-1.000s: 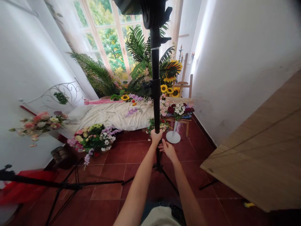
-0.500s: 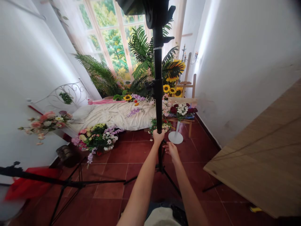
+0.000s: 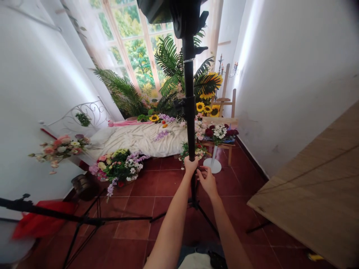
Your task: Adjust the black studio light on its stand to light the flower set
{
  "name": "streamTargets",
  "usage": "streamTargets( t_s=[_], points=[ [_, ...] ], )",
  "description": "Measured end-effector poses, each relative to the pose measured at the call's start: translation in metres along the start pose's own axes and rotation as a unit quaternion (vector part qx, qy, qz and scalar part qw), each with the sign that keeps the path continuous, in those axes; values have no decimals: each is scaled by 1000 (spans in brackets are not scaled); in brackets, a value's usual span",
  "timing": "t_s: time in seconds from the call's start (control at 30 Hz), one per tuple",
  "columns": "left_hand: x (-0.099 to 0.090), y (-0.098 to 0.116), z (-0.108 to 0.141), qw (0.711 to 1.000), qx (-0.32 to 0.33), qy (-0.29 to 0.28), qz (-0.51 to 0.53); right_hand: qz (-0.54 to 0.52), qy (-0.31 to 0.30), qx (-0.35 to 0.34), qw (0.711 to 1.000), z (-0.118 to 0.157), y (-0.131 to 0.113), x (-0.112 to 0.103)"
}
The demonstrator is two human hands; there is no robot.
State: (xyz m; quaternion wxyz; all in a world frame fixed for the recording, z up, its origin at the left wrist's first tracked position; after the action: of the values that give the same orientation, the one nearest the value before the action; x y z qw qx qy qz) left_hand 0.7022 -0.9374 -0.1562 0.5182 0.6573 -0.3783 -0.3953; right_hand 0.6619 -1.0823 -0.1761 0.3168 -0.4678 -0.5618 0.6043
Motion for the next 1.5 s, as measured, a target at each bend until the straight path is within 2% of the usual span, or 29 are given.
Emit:
streamTargets(
  t_s=[0.1,0.3,0.4,0.5,0.6,0.67,0.73,0.8,0.93,1.03,1.1,1.17,1.37,1.43,1.5],
  points=[
    [0,1,0,1000,1,-4,-7,-65,-7,2,998,-1,4,5],
    [0,1,-2,1000,3,-2,-26,-94,15,-26,995,4,-8,4],
    [-1,1,-3,1000,4,-2,-30,-184,27,-12,983,3,-2,9],
    [-1,-1,-3,1000,-3,-2,-31,-353,2,40,935,-3,11,24],
    [0,-3,-4,999,-5,-5,-34,-526,-25,113,842,-6,20,41],
    [0,-4,-4,999,-2,-7,-35,-604,-37,155,781,-6,22,48],
    [0,-5,-4,999,-2,-6,-34,-644,-51,176,743,-4,21,53],
    [0,-6,-4,999,-5,-6,-33,-646,-47,178,741,-2,23,52],
    [0,-4,-3,999,0,-8,-31,-599,-23,150,786,1,27,46],
    [-1,-4,-3,1000,1,-7,-30,-600,-38,139,787,0,25,49],
    [-1,-4,-3,999,-2,-10,-30,-618,-40,142,772,-2,23,52],
    [0,-5,-3,1000,-7,-11,-27,-648,-48,153,744,-3,20,56],
    [-1,-3,-2,1000,-11,-13,-18,-754,-63,186,627,-7,12,61],
    [0,-3,-2,999,-15,-16,-24,-768,-64,191,608,-8,10,60],
    [0,-2,-1,999,-20,-16,-25,-770,-57,193,605,-11,10,58]
  ],
)
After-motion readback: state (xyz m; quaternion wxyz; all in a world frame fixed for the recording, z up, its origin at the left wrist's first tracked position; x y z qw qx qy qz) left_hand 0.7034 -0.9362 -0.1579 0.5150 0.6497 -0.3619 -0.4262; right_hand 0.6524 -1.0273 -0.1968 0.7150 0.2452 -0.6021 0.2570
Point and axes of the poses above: each hand's wrist, its own z-axis away from the middle knuckle, its own x-axis out of the palm, y = z × x, the point moved 8 cm from there along -z, towards the middle knuckle, and after that the axes turned 15 degrees about -y, right-handed, at the moved point
